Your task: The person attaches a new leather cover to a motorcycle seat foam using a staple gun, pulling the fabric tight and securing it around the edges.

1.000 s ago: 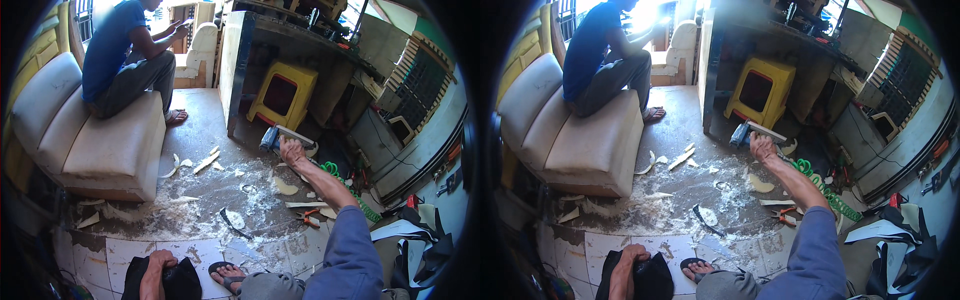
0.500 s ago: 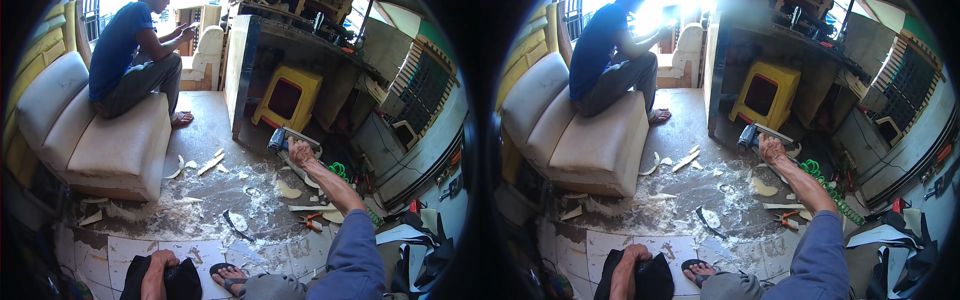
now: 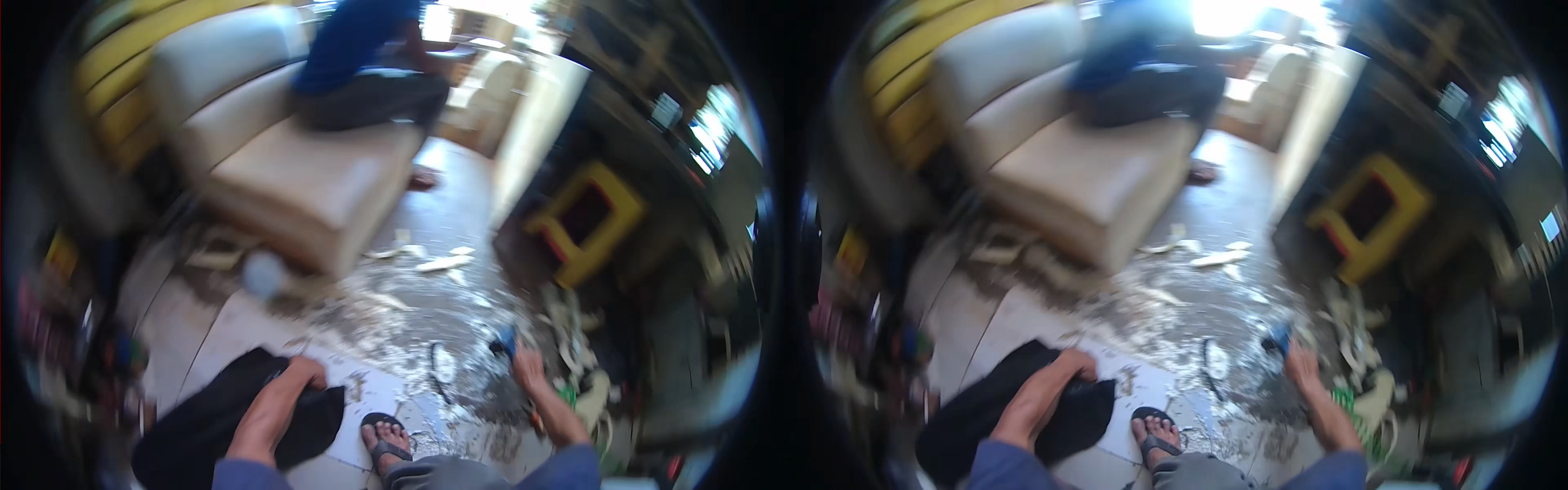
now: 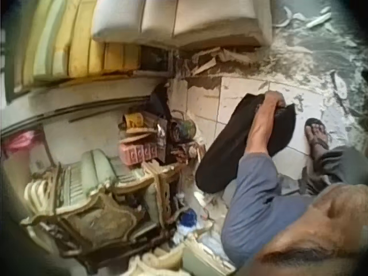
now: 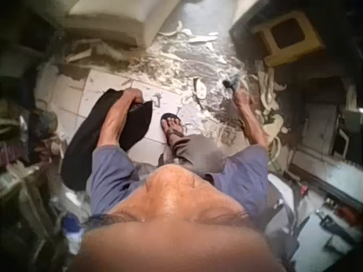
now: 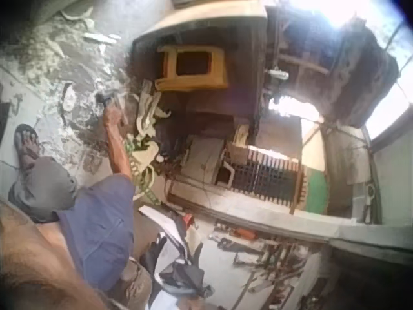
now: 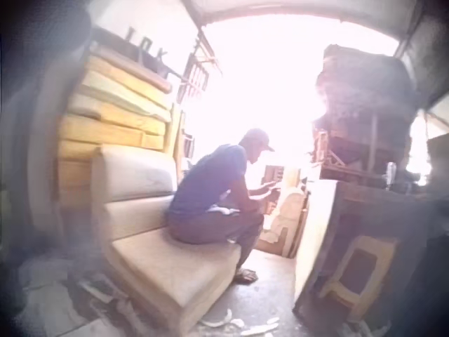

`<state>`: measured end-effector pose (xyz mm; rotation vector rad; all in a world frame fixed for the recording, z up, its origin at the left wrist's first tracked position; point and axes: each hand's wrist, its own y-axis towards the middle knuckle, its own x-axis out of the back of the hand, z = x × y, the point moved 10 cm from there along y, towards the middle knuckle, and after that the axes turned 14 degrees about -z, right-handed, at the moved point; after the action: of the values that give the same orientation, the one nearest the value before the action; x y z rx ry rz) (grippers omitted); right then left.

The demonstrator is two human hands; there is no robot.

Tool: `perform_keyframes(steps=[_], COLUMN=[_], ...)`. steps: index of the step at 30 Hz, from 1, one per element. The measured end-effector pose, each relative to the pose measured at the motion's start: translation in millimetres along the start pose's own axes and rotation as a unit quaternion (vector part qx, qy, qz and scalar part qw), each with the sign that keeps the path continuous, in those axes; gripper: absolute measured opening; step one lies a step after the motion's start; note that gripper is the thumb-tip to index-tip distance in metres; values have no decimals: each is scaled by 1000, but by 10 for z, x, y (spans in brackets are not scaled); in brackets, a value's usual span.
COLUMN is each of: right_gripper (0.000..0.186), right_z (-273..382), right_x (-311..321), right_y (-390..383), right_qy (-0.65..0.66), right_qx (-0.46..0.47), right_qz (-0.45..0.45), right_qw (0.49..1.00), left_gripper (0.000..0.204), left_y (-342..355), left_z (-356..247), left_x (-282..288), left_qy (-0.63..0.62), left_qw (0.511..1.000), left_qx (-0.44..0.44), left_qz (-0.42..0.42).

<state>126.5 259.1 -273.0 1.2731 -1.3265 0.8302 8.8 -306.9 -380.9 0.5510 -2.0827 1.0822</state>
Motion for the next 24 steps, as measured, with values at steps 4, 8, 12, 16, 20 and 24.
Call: perform_keyframes(steps=[4, 8, 12, 16, 20, 24], right_gripper=[80, 62, 30, 28, 49, 51], right_z=[875, 1078, 2228, 3369, 4017, 4435], right_x=[-787, -1108, 576, 3364, 5638, 6494], right_y=[-707, -845, 229, 558, -169, -934], right_qy=[56, 24, 207, 560, 795, 815], right_qx=[9, 37, 168, 125, 356, 462], right_qz=[65, 286, 69, 95, 146, 236], right_qw=[996, 957, 961, 813, 469, 258], left_gripper=[28, 48, 34, 31, 37, 27], left_y=[497, 241, 42, -580, -1392, -2345], left_z=[93, -209, 251, 533, 1203, 2452], left_x=[-74, 393, 1401, 2794, 2948, 2144], left_qy=[145, 137, 121, 11, -166, -112], left_qw=[985, 990, 978, 932, 854, 788], left_qx=[-19, -17, 91, 123, 154, 394], left_qz=[90, 24, -146, -342, -469, -460])
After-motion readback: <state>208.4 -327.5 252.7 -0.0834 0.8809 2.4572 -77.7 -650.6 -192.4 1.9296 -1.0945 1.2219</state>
